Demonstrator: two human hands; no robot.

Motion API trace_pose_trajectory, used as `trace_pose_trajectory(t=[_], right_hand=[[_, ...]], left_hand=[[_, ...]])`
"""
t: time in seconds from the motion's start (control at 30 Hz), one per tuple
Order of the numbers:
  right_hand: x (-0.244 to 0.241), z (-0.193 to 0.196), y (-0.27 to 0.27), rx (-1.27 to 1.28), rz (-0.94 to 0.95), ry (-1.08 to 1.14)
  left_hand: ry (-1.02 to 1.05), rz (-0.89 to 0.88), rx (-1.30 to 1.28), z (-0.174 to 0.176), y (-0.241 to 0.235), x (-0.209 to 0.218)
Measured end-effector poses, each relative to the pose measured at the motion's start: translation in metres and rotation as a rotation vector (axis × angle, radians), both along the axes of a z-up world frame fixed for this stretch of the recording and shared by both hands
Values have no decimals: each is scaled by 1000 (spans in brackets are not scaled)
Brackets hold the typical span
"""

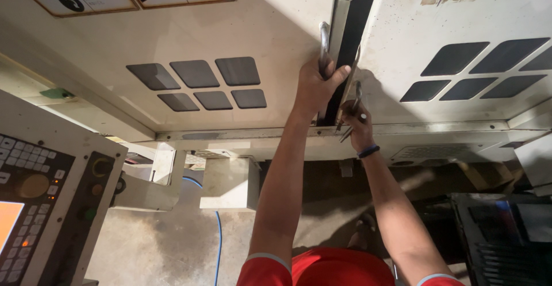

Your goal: The person uses a metal bar to pry open the door of a large industrial machine. They repeatedly insert the bar into the door seam and apply leverage until the door opens.

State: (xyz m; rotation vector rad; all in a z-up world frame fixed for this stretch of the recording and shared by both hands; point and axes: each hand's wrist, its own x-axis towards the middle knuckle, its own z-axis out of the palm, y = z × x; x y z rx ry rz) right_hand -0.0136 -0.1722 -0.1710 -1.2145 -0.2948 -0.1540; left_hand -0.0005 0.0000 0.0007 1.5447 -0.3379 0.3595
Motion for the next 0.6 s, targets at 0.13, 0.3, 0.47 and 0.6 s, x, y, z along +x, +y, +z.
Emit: trace_pose_trajectory(t=[0.13,0.3,0.47,0.6], right_hand=[[0,0,0,-18,-9,-4],[-2,5,0,-40,-14,0],[-3,7,1,-45,-29,15],[-3,6,0,-31,-22,6]], left_hand=[[-6,10,-6,1,0,0],[13,-11,-18,0,0,0],[-10,-15,-34,-3,-1,0],[-11,-17,-42,-3,-1,1]])
